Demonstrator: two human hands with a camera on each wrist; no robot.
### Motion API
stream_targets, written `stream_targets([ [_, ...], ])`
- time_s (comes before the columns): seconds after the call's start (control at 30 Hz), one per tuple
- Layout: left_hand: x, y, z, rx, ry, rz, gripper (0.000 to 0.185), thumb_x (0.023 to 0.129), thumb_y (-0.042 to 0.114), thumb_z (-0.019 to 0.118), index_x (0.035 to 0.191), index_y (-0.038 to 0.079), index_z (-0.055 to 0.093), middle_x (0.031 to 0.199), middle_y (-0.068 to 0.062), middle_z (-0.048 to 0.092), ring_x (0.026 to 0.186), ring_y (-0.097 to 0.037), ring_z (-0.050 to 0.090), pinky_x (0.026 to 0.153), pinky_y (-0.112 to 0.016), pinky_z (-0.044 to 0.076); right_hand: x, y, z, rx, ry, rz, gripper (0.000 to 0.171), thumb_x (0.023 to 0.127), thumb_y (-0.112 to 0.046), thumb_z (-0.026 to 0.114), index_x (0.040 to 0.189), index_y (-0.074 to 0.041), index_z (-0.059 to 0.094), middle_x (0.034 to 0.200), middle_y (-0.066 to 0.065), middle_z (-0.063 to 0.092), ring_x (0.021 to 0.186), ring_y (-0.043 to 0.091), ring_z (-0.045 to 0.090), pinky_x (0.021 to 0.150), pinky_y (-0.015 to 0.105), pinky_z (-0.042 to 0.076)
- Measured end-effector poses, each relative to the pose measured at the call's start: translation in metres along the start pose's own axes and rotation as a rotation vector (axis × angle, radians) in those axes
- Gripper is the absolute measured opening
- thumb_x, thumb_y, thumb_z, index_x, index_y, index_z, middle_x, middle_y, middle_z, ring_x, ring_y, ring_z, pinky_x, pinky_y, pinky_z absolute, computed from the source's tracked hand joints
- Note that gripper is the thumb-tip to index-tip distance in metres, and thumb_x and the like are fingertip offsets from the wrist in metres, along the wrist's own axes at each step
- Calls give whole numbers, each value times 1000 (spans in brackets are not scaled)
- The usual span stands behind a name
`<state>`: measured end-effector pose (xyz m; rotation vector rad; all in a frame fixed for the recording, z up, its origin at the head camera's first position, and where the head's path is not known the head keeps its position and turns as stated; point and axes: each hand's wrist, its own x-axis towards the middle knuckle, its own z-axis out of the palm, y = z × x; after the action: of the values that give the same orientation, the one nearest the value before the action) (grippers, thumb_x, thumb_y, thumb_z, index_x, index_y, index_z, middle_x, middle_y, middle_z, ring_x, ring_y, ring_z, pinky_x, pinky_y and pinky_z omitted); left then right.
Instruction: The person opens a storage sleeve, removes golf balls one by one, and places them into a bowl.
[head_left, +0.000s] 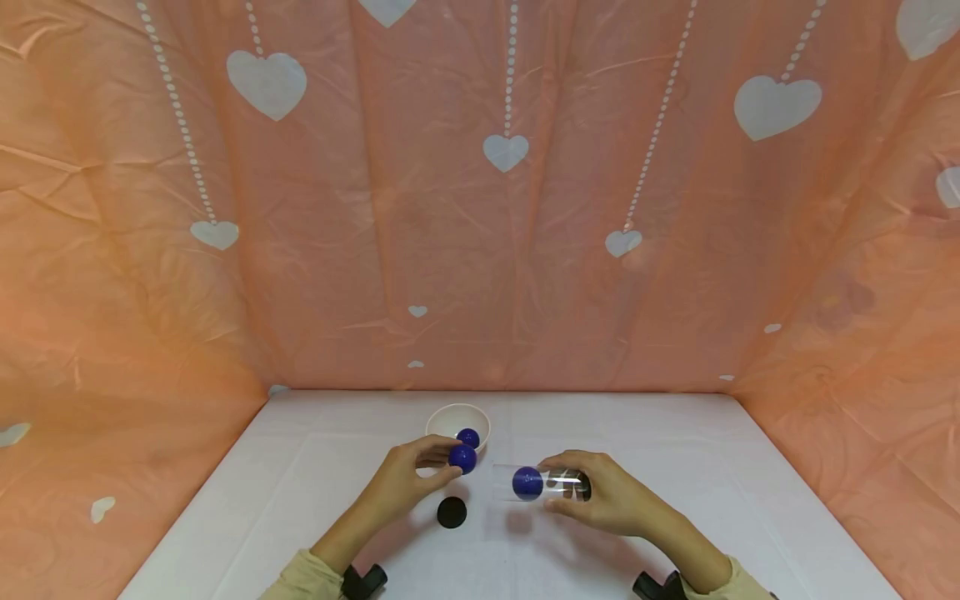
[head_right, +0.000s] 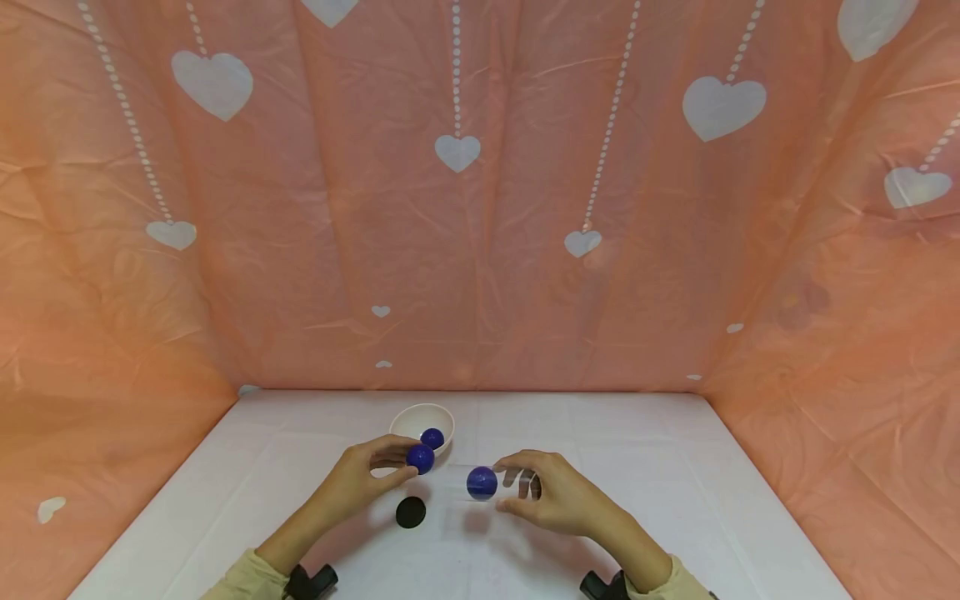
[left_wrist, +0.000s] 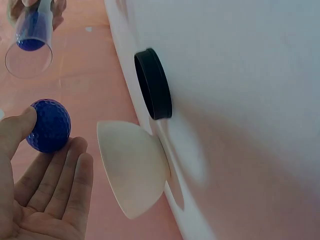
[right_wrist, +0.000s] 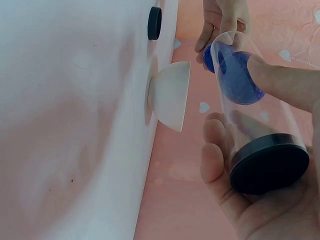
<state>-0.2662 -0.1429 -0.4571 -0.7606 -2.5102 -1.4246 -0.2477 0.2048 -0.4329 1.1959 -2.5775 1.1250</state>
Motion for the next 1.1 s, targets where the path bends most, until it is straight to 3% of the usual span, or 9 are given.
stream_targets([
  [0.53, 12, -7, -7, 67, 82, 13, 35, 95, 16, 85, 127, 7, 74, 113, -9, 80, 103, -27, 78, 96, -41, 63, -1, -1, 2, 19, 5, -13, 36, 95, -26, 84, 128, -15, 74, 110, 5, 77, 94, 15, 72, 80, 29, 62],
  [0.83, 17, -10, -9, 110, 94, -24, 38, 95, 18, 85, 128, 5, 73, 114, -11, 80, 105, -31, 78, 97, -49, 62, -1, -2, 2, 19, 1, -9, 36, 96, -27, 84, 128, -15, 74, 111, 5, 77, 96, 14, 71, 81, 29, 62],
  [1.1, 25, -12, -10, 170, 105, -16, 38, 93, 15, 86, 128, 4, 74, 112, -10, 80, 106, -36, 77, 96, -53, 61, -1, 0, 3, 23, 4, -14, 36, 96, -28, 84, 128, -15, 74, 111, 1, 77, 96, 13, 72, 81, 30, 63],
])
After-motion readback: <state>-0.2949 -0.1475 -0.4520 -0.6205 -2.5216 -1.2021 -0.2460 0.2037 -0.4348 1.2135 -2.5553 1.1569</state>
